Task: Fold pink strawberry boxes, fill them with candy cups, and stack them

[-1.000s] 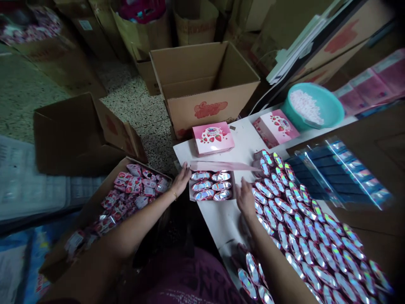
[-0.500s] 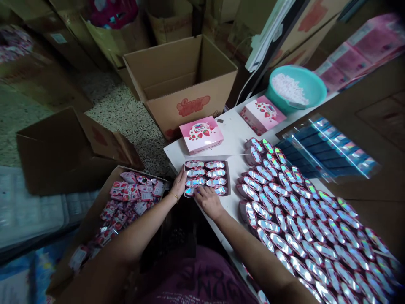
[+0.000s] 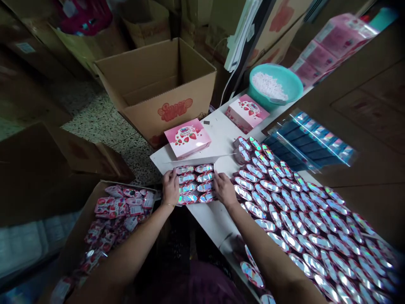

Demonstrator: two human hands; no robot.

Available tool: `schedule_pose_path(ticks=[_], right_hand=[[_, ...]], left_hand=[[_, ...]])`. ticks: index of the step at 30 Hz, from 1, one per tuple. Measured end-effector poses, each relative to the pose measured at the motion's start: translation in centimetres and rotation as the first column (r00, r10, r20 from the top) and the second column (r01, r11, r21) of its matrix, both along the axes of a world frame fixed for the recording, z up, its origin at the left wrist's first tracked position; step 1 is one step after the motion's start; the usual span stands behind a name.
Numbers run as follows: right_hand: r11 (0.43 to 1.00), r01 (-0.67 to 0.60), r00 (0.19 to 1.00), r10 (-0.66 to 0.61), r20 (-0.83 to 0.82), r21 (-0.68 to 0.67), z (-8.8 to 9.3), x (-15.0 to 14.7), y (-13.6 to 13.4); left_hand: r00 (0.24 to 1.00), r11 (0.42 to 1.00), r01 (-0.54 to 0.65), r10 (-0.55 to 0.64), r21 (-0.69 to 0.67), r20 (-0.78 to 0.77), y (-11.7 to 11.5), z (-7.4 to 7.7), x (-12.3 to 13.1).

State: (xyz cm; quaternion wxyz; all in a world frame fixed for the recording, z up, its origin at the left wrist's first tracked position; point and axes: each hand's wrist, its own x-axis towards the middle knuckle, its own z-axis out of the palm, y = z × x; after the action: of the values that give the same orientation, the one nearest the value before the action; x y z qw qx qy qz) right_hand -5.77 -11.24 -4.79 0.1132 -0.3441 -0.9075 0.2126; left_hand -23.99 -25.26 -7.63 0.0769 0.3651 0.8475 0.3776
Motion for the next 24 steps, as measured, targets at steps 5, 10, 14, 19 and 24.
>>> schedule_pose_path(ticks=[5,10,14,19,24], right_hand=[[0.988,-0.152,0.970,0.145,0.195,0.022,0.6,-0.5,0.5],[0.939,-0.162,0.984,0.130,-0.125,-0.304,-0.6,0.5,3.9],[0.897,-0.001,0.987,-0.071,-0.145,-0.442,-1.2,-0.2,5.4],[0.881,-0.323,0.946,0.307,-0.103,-0.345,-0.1,-1.4,8.5],[0.730,-0.662,0.719,0.683,0.131,-0.171,2.0,-3.0,11.0]], left_hand=[[0.989,0.984,0.007,-0.033,-0.178,-0.143,0.9,0.8,0.4],[0.986,0.998,0.038,-0.045,0.048,0.162,0.4,0.8,-1.6],[0.896,0.992,-0.091,0.042,0.090,0.443,0.6,0.6,-2.9],[0.889,0.960,0.280,-0.271,0.031,0.370,1.3,0.7,-5.3],[0.801,0.793,0.595,-0.573,-0.131,0.172,1.3,2.9,-8.1]])
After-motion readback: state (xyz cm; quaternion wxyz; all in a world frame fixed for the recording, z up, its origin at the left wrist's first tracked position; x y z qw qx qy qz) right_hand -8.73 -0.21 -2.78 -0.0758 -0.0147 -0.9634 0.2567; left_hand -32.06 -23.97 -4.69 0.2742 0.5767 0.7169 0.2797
